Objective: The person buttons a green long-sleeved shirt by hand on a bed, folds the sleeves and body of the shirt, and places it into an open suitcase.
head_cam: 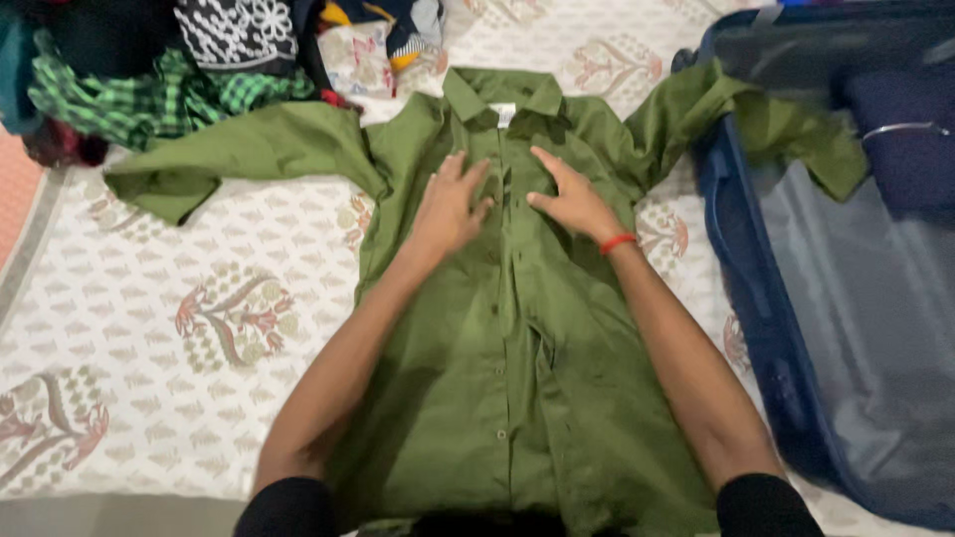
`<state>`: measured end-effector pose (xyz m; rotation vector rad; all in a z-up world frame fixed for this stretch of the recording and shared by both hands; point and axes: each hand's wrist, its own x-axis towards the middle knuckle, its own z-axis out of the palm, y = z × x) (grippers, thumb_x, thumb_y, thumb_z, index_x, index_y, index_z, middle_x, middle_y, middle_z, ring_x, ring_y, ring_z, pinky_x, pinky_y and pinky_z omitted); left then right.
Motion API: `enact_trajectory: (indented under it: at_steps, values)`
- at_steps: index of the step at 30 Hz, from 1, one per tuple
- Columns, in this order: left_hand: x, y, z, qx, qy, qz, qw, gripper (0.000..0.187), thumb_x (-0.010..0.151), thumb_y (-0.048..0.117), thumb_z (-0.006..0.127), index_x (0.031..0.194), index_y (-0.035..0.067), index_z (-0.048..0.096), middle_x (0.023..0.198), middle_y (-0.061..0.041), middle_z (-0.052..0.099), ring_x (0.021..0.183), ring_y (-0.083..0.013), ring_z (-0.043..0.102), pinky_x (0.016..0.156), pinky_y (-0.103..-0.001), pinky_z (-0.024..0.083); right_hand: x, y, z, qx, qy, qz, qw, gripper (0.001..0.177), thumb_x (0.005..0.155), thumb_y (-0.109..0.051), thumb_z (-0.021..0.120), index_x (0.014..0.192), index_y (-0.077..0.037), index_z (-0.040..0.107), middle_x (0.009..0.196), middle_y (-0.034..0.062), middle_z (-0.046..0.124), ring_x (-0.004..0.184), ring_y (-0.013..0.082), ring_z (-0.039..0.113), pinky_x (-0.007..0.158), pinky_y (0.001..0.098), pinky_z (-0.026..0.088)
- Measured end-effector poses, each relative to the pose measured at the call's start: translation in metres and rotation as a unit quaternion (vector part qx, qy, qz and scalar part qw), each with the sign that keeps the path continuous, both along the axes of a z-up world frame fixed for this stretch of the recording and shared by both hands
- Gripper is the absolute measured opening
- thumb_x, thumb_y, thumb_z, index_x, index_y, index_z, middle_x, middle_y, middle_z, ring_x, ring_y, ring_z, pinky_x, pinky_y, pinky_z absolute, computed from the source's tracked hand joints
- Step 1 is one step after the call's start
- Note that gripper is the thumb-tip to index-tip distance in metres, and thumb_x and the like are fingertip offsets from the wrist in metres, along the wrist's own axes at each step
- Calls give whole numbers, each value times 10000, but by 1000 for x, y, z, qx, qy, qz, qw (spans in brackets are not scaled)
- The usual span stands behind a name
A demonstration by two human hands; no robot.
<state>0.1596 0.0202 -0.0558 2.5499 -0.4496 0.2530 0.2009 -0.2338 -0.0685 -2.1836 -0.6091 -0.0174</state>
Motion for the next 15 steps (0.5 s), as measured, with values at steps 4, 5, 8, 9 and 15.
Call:
enact_trajectory:
  at_steps: [4,5,8,9,15]
  values:
    - [-111,-12,19,19,-26,-62,998,691,905,328,714,1518,133,464,1609,-295,296,1492,-467,267,1198,-618,225,-79,-7,2,-44,1,14,999,733,887,-246,764,1539,-126,449,1581,242,433,1496,366,388,1194,415,341]
    - [-138,-13,21,27,-22,-83,996,676,924,366,694,1511,122,463,1606,-282,293,1496,-461,255,1197,-631,195,-102,-9,6,-52,-3,41,998,687,906,-254,753,1523,-123,479,1579,240,440,1498,373,390,1193,421,350]
    - [-199,-16,26,31,12,-124,992,643,971,392,641,1512,98,456,1610,-269,292,1502,-459,245,1195,-633,171,-167,-13,28,-66,10,74,995,597,916,-246,739,1467,-116,549,1580,237,439,1493,387,383,1178,436,359]
    - [-218,-17,26,30,42,-144,988,621,998,380,609,1521,84,450,1617,-269,293,1504,-461,247,1194,-622,177,-190,-13,35,-71,28,82,994,553,908,-230,736,1427,-112,588,1583,237,431,1486,394,375,1164,445,358]
    - [-298,-17,39,15,9,-134,991,582,970,288,644,1485,58,501,1564,-293,364,1449,-471,338,1164,-595,257,-291,-12,67,-134,-73,76,985,477,851,-190,777,1304,-90,669,1485,205,531,1406,412,441,1127,470,391]
